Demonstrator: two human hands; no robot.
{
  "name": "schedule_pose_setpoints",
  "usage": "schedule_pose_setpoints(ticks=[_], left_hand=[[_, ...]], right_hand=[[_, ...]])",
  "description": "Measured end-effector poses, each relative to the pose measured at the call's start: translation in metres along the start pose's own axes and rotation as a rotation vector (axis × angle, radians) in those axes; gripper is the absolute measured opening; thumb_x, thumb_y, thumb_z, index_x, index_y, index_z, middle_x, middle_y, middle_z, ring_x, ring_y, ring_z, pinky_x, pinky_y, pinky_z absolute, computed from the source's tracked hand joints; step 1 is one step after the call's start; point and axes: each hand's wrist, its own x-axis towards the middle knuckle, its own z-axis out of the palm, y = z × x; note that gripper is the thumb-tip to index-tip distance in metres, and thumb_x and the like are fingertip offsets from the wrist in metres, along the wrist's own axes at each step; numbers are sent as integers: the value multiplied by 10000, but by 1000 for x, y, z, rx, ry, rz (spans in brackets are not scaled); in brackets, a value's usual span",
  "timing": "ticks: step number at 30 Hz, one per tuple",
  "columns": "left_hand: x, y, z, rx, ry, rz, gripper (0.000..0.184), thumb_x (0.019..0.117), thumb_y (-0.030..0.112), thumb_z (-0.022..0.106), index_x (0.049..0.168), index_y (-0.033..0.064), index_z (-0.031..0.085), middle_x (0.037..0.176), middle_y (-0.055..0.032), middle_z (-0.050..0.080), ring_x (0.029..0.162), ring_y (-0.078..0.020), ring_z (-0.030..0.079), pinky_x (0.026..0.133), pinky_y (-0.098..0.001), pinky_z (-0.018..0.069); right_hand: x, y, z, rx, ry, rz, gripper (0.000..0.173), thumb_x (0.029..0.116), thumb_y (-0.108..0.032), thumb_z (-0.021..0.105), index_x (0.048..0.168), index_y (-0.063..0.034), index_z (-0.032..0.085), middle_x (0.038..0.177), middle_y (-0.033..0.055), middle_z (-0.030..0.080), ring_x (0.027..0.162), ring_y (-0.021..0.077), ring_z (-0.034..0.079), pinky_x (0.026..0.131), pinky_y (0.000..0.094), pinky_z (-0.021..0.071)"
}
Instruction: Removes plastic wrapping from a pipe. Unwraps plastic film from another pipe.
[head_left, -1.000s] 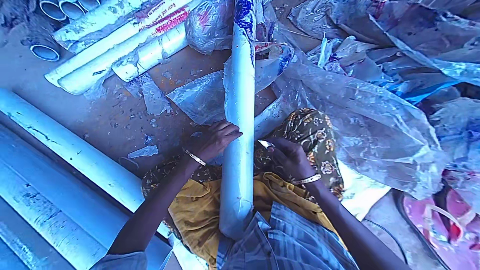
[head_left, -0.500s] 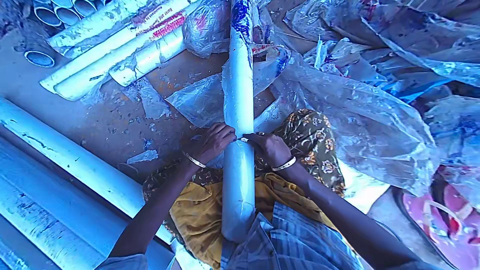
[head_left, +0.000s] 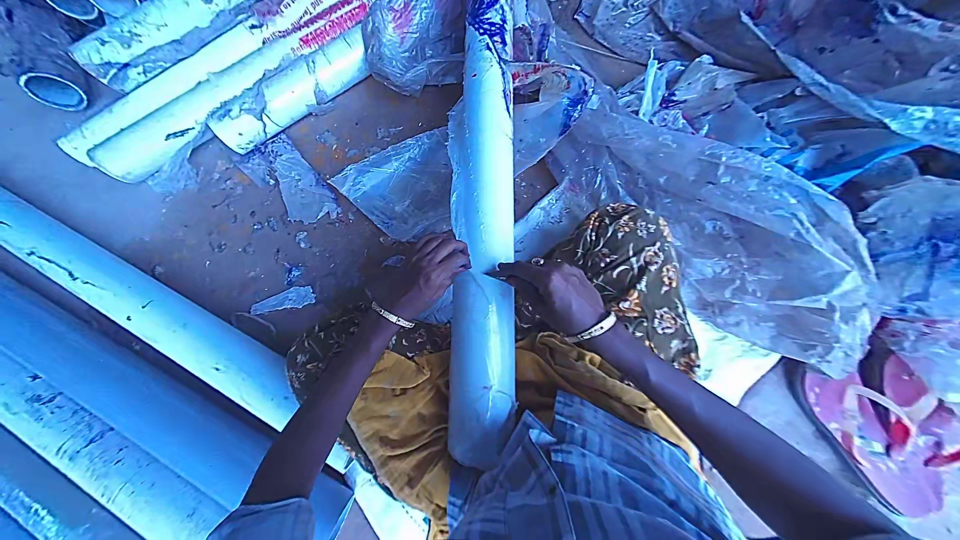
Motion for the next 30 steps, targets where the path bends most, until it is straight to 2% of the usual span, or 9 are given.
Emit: schedule_pose_setpoints(ticks=[11, 15, 17, 18, 20, 23, 25, 28, 30], left_hand=[[-6, 4, -5, -86, -18, -99, 156, 968, 52, 608, 938, -8, 749, 1077, -158, 727, 1082, -305, 683, 1094, -430, 442], [-2, 26, -13, -232, -47, -300, 192, 960, 43, 609, 1042, -55, 751, 1233, -199, 695, 1205, -292, 643, 1108, -414, 442], [3, 54, -13, -237, 29, -463, 243, 939, 32, 656, 1143, -85, 717, 1318, -225, 654, 1248, -286, 628, 1090, -386, 475], [6, 70, -12, -187, 71, -562, 276, 932, 54, 686, 1177, -75, 697, 1298, -215, 664, 1219, -275, 644, 1060, -390, 498], [21, 97, -13, 12, 46, -795, 307, 929, 214, 756, 1088, -40, 688, 1017, -170, 707, 910, -256, 691, 823, -435, 561], [55, 113, -18, 170, -399, -1068, 580, 967, 519, 666, 846, -48, 673, 758, -196, 647, 751, -374, 652, 694, -580, 494], [61, 110, -13, 135, -558, -1075, 547, 1020, 457, 613, 775, -31, 642, 708, -176, 606, 716, -350, 624, 664, -550, 478], [53, 100, -9, -65, -530, -1073, 418, 1084, 260, 536, 795, -36, 598, 682, -129, 529, 636, -255, 535, 627, -448, 448], [41, 92, -6, -238, -407, -1096, 379, 1080, 196, 541, 764, -10, 581, 613, -39, 470, 517, -108, 453, 525, -272, 412]], right_hand=[[-68, -7, 35, 120, 102, 9, 281, 999, -129, 552, 1168, -57, 765, 790, 195, 726, 660, 406, 709, 595, 563, 554], [-79, 10, 39, 456, 142, 62, 270, 978, -101, 562, 1142, -4, 754, 952, 132, 764, 771, 160, 710, 746, 334, 572], [-81, 15, 34, 641, 161, 198, 261, 1000, -96, 556, 1167, 21, 720, 944, 53, 735, 718, -11, 612, 705, 171, 515], [-81, 16, 31, 710, 178, 261, 262, 1001, -84, 546, 1176, 35, 701, 891, 17, 700, 662, -54, 551, 646, 132, 476], [-80, 20, 24, 791, 194, 360, 275, 1005, -61, 521, 1208, 44, 675, 791, -29, 630, 587, -71, 489, 565, 117, 432], [-82, 23, 19, 789, 161, 378, 278, 1008, -63, 520, 1218, 27, 678, 773, -27, 623, 588, -56, 491, 570, 132, 433], [-84, 23, 21, 714, 145, 345, 280, 1011, -88, 523, 1209, 1, 700, 801, 7, 651, 618, -19, 521, 606, 174, 456], [-83, 18, 27, 525, 185, 238, 303, 1007, -97, 517, 1208, -10, 726, 847, 125, 715, 657, 163, 616, 656, 355, 519], [-78, 12, 28, 412, 206, 183, 319, 1007, -87, 520, 1242, -8, 721, 861, 202, 730, 699, 331, 685, 679, 513, 547]])
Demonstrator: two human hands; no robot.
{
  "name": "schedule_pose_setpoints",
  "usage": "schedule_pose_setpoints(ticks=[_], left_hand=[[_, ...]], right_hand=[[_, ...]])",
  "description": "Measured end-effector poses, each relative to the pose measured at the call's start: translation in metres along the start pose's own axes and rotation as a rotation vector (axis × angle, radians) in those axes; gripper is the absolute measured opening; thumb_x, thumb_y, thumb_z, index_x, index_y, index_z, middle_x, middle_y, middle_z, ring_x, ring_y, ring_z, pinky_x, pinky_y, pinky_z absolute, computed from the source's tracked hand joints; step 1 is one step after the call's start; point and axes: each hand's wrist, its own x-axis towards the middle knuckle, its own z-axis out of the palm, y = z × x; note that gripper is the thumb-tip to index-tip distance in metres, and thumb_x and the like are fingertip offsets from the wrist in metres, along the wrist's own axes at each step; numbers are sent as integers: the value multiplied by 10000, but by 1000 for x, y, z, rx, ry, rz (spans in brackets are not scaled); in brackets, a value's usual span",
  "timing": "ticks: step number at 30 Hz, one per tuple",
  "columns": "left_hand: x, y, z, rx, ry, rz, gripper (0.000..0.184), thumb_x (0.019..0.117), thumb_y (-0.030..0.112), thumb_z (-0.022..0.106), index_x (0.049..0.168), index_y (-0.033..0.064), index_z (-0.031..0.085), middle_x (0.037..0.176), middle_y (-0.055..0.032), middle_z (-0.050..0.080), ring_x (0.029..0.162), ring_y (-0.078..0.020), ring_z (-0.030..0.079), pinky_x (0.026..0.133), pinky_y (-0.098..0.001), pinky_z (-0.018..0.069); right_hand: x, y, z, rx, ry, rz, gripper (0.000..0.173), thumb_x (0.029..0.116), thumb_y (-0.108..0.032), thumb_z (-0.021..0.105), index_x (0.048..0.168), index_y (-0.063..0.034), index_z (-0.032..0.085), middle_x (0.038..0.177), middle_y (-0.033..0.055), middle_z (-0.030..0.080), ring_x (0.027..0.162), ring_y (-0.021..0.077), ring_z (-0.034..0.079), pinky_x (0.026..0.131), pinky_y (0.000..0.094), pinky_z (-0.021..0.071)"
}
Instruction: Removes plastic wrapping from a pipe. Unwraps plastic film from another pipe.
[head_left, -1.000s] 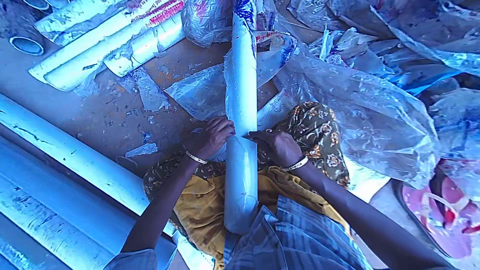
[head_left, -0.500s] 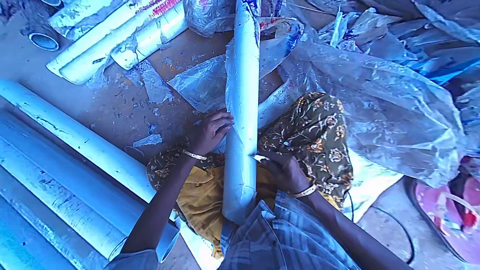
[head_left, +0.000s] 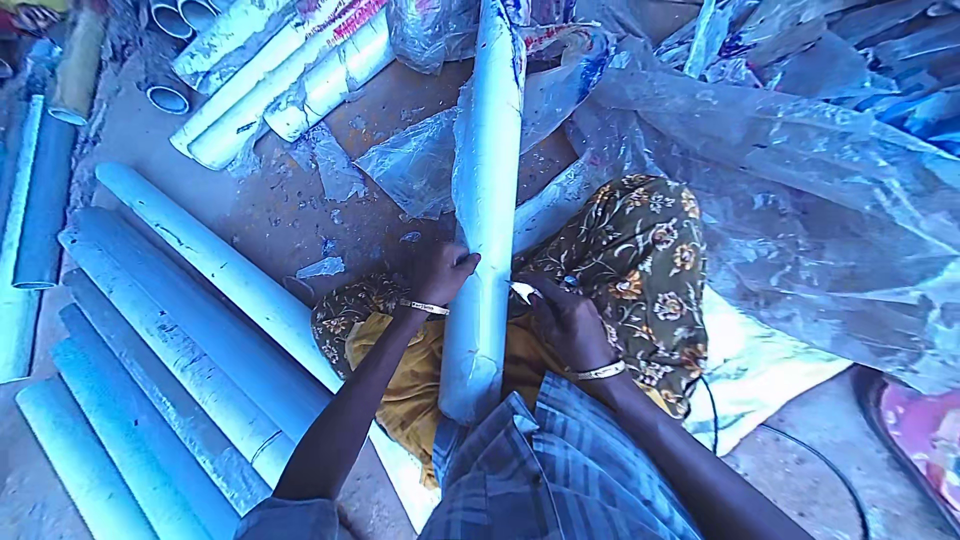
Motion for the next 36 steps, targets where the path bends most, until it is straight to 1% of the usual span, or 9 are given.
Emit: schedule_pose_setpoints(ticks=[3, 8, 11, 17, 21, 24, 28, 33, 36], left_hand=[[-1, -14, 6, -327, 60, 48, 347, 1053, 66, 542, 709, 20, 538, 558, 32, 421, 470, -12, 404, 479, -160, 359], [-6, -25, 17, -600, 154, 149, 355, 1025, -16, 528, 680, 65, 533, 514, 79, 435, 424, 33, 387, 433, -120, 342], [-7, -28, 18, -660, 162, 160, 351, 1033, -12, 519, 691, 63, 541, 518, 73, 438, 424, 33, 380, 425, -117, 332], [-15, -40, 19, -713, 143, 184, 328, 1050, 58, 527, 728, 113, 553, 526, 87, 437, 422, 34, 364, 418, -111, 312], [-13, -41, 19, -817, 145, 149, 346, 1043, 32, 518, 713, 127, 553, 519, 101, 455, 422, 44, 377, 421, -104, 321], [-14, -42, 19, -829, 143, 145, 334, 1046, 36, 512, 728, 124, 560, 524, 105, 453, 425, 50, 373, 423, -99, 319], [-15, -46, 21, -859, 121, 190, 345, 1061, 69, 487, 727, 134, 543, 499, 96, 406, 399, 35, 329, 399, -108, 279], [-10, -46, 25, -982, 167, 139, 366, 1048, 6, 475, 710, 131, 539, 506, 109, 443, 412, 52, 364, 417, -93, 316], [-17, -56, 27, -973, 141, 170, 323, 1064, 94, 491, 754, 157, 556, 504, 103, 409, 399, 40, 333, 401, -102, 290]], right_hand=[[15, -13, 3, -157, -47, -15, 329, 1038, -113, 518, 1299, -89, 717, 897, 239, 733, 793, 445, 712, 726, 598, 548], [43, -31, 5, -402, -272, -26, 352, 1072, -167, 504, 1380, -198, 671, 952, 256, 716, 859, 469, 702, 736, 596, 536], [37, -34, 8, -443, -294, -81, 356, 1067, -151, 503, 1376, -185, 676, 935, 252, 722, 848, 464, 707, 740, 589, 540], [-4, -25, 14, -386, -160, -234, 337, 1000, -82, 554, 1281, -117, 735, 757, 233, 694, 661, 451, 691, 594, 567, 541], [-15, -25, 5, -298, -239, -217, 321, 1004, -104, 545, 1257, -102, 742, 835, 237, 725, 741, 466, 710, 667, 600, 549], [3, -25, 5, -326, -170, -249, 296, 1009, -98, 562, 1240, -90, 747, 803, 212, 719, 708, 431, 704, 641, 568, 548], [21, -29, 9, -475, -239, -170, 349, 1032, -95, 551, 1335, -171, 707, 830, 235, 708, 721, 447, 696, 638, 576, 539], [-23, -24, 17, -404, -201, -222, 351, 992, -75, 557, 1295, -115, 728, 768, 237, 696, 665, 452, 692, 603, 568, 546], [-38, -19, 15, -338, -189, -224, 322, 985, -103, 559, 1244, -109, 750, 799, 219, 715, 669, 427, 701, 603, 558, 556]])
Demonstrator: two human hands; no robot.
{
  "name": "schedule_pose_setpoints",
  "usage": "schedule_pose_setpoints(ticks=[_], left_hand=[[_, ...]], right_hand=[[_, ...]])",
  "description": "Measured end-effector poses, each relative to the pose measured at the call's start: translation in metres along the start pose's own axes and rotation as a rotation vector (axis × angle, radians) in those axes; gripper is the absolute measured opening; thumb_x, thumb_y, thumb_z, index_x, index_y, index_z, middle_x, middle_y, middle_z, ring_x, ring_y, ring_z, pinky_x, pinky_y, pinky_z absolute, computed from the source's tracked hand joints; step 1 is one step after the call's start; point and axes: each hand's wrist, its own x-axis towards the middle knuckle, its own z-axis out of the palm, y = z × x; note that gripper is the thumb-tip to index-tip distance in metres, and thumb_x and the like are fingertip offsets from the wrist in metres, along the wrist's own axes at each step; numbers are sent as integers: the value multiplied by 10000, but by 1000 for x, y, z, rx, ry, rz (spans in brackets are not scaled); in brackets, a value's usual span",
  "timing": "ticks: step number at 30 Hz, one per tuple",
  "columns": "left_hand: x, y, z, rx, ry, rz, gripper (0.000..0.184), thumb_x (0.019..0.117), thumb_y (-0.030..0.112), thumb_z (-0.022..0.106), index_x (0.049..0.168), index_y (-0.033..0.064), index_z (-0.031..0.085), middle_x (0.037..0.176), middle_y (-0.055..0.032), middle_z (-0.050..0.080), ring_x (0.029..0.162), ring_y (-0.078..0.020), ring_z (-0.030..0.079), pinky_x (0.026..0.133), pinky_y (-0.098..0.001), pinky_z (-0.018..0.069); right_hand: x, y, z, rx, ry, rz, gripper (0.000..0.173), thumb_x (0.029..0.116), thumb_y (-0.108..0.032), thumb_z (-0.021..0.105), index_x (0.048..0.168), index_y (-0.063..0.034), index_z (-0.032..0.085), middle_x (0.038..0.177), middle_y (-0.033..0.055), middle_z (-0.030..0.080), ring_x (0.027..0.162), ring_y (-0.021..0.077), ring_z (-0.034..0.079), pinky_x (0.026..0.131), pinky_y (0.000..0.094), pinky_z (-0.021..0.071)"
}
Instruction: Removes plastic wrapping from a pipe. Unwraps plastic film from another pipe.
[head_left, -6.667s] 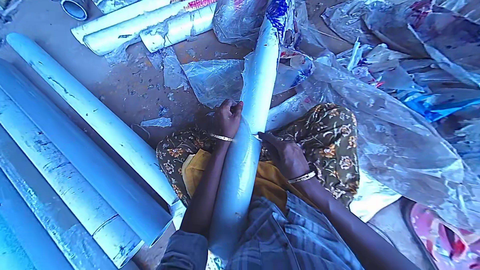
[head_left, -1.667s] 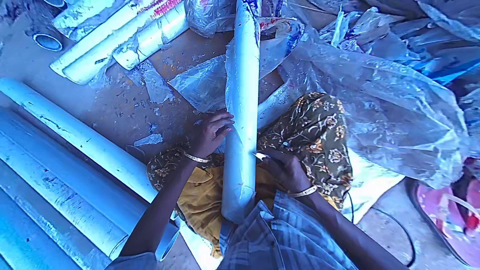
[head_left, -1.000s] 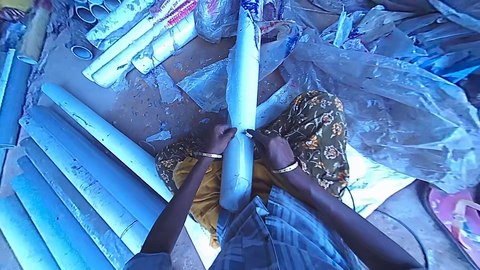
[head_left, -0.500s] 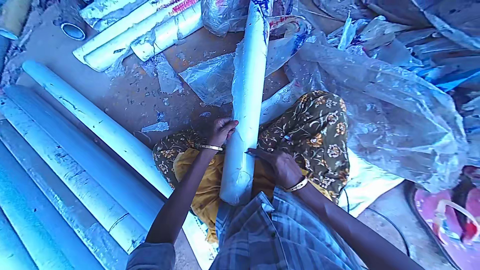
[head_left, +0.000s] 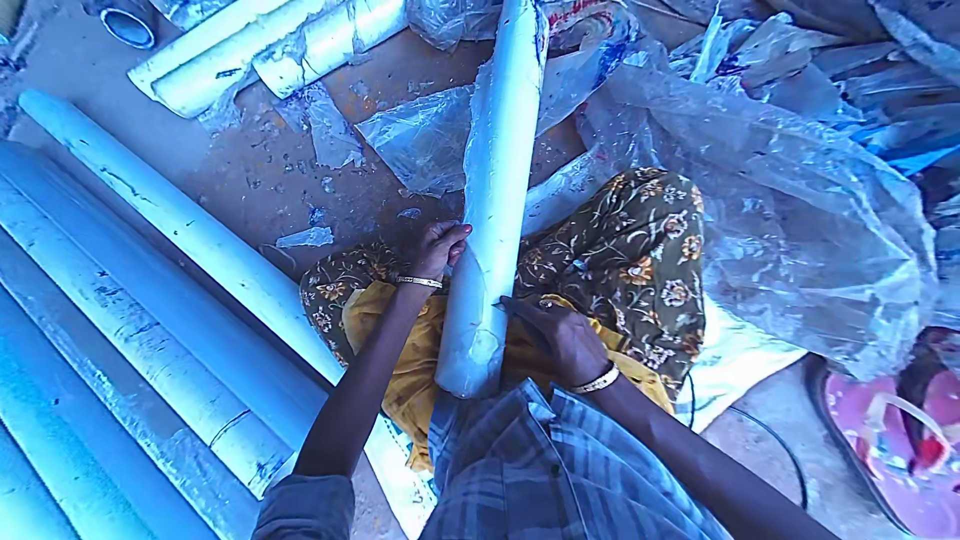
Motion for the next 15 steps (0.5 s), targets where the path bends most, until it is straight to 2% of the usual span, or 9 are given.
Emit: schedule_pose_setpoints(ticks=[2, 5, 7, 9, 11, 15], left_hand=[[0, -1, -1, -2, -2, 1, 305, 1065, 101, 495, 775, 164, 566, 505, 107, 410, 397, 41, 332, 398, -104, 288], [0, -2, -2, -1, -17, 10, 305, 1067, 119, 495, 774, 163, 572, 505, 106, 404, 399, 39, 329, 399, -106, 286], [0, -3, -4, 1, -18, 15, 317, 1071, 137, 493, 762, 164, 561, 504, 103, 389, 401, 34, 319, 403, -111, 277], [-1, -5, -4, -19, -7, 10, 299, 1072, 145, 499, 781, 164, 568, 507, 101, 386, 402, 34, 324, 402, -109, 283], [-1, -7, -2, -75, 8, -5, 275, 1067, 128, 507, 805, 165, 585, 509, 109, 405, 406, 41, 350, 409, -103, 301], [11, -8, 4, -248, 82, -8, 381, 1027, -36, 438, 717, 143, 569, 490, 131, 469, 404, 67, 391, 417, -95, 341]], right_hand=[[10, -1, -5, 9, 5, 2, 311, 985, -104, 560, 1225, -103, 757, 790, 218, 712, 681, 431, 701, 617, 567, 547], [42, -4, -12, -115, -4, 48, 337, 1003, -77, 578, 1300, -137, 726, 762, 218, 692, 668, 434, 686, 598, 558, 532], [55, -6, -13, -187, -57, 58, 361, 1015, -73, 570, 1334, -176, 704, 810, 225, 698, 702, 434, 693, 610, 556, 542], [50, -12, -13, -194, -99, 31, 389, 1011, -58, 552, 1351, -184, 695, 805, 230, 696, 709, 440, 691, 621, 553, 537], [37, -16, -10, -196, -66, 2, 387, 990, -43, 563, 1321, -172, 717, 753, 223, 682, 659, 436, 682, 581, 542, 532], [12, -17, -2, -141, -1, -26, 352, 980, -66, 563, 1281, -120, 737, 735, 232, 674, 595, 433, 667, 539, 541, 528]])
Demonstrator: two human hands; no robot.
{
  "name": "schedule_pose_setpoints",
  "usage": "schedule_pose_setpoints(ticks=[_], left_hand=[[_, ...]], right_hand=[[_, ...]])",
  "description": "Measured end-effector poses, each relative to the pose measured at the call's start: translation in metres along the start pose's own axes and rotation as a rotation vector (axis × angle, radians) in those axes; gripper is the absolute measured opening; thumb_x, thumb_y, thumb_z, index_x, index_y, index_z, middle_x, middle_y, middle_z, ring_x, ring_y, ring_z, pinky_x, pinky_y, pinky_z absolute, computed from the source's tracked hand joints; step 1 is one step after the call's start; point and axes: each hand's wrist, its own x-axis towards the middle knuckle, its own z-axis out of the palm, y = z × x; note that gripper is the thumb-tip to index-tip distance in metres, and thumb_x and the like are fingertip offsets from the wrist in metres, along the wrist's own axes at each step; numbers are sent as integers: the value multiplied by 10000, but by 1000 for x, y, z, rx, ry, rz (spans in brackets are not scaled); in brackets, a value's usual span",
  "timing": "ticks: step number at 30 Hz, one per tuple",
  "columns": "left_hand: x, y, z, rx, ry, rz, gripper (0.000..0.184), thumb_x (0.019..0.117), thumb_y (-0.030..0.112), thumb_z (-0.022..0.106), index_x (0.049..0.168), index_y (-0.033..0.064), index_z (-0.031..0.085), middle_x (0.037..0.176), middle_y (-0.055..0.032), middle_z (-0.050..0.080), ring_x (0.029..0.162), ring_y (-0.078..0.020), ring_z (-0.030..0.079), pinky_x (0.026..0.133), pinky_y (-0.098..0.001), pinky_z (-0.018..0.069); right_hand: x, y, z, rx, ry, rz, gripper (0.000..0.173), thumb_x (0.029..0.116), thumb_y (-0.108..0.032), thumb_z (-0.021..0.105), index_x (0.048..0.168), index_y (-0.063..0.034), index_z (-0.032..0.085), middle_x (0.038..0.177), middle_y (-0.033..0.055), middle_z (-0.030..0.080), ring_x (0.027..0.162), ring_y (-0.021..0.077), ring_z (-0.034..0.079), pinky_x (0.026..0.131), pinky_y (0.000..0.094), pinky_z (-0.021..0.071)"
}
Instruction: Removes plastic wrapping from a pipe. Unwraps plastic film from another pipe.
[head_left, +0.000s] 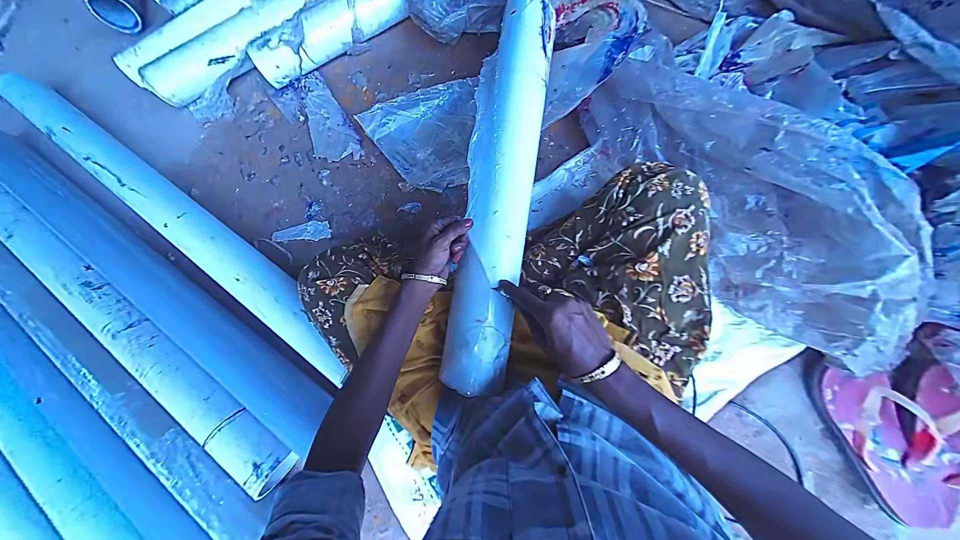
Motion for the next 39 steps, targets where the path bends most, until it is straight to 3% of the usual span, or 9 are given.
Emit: schedule_pose_setpoints(ticks=[5, 11, 17, 20, 25, 27, 30, 34, 39], left_hand=[[-11, -1, -10, 48, -34, -4, 317, 1068, 133, 492, 772, 194, 586, 499, 132, 387, 385, 58, 322, 386, -95, 287], [4, -4, -4, -95, 10, 1, 441, 1031, -43, 388, 682, 158, 568, 485, 133, 458, 400, 65, 397, 413, -93, 351], [0, -3, -2, -53, -24, -32, 410, 1030, -19, 425, 705, 175, 581, 498, 141, 473, 400, 69, 390, 409, -89, 338], [-7, 3, -10, 79, -104, -60, 320, 1064, 118, 486, 768, 185, 588, 520, 120, 455, 410, 45, 392, 410, -105, 343], [-21, 31, -5, 611, -133, -80, 560, 1085, 561, 344, 710, 165, 473, 501, 54, 400, 378, -37, 389, 386, -164, 347], [-31, 46, 15, 1098, -87, -98, 685, 1052, 627, 376, 638, 89, 466, 510, -43, 409, 407, -161, 405, 405, -307, 343], [-39, 53, 54, 1560, -113, -289, 676, 975, 612, 585, 804, -36, 668, 806, -223, 661, 827, -407, 661, 726, -608, 489], [-53, 39, 54, 1470, -106, -198, 466, 1074, 315, 546, 819, -58, 662, 779, -206, 640, 816, -375, 647, 754, -563, 476], [-49, 10, 15, 950, -83, 68, 407, 1014, 73, 578, 613, 58, 515, 536, 59, 410, 502, -23, 398, 526, -221, 355]], right_hand=[[-7, 2, -2, 146, 2, 1, 309, 976, -102, 558, 1207, -104, 763, 802, 198, 714, 673, 400, 701, 599, 547, 552], [33, 3, -10, -41, -106, 62, 355, 1017, -78, 559, 1325, -168, 710, 804, 227, 691, 688, 435, 687, 591, 550, 528], [-2, -4, 0, -15, 5, -11, 358, 952, -56, 572, 1261, -112, 743, 730, 221, 670, 603, 421, 673, 531, 526, 531], [-16, 0, 1, 63, -1, -18, 354, 932, -58, 585, 1236, -120, 755, 755, 211, 682, 618, 412, 679, 546, 535, 536], [-25, 16, 7, 423, 49, 81, 307, 993, -139, 528, 1189, -65, 753, 901, 151, 750, 749, 295, 716, 696, 490, 573], [-23, 19, 1, 542, 14, 211, 314, 1001, -115, 528, 1228, -31, 728, 932, 145, 744, 767, 223, 687, 741, 427, 558], [-23, 27, -4, 669, -18, 341, 334, 1002, -78, 492, 1263, -12, 690, 926, 80, 711, 705, 63, 585, 690, 259, 501], [-22, 35, -7, 580, 18, 338, 345, 1000, -91, 490, 1264, -12, 697, 810, 95, 679, 640, 131, 571, 641, 345, 496], [5, 23, -5, 233, 37, 115, 320, 1010, -89, 532, 1255, -69, 736, 848, 230, 725, 735, 433, 705, 668, 587, 548]])
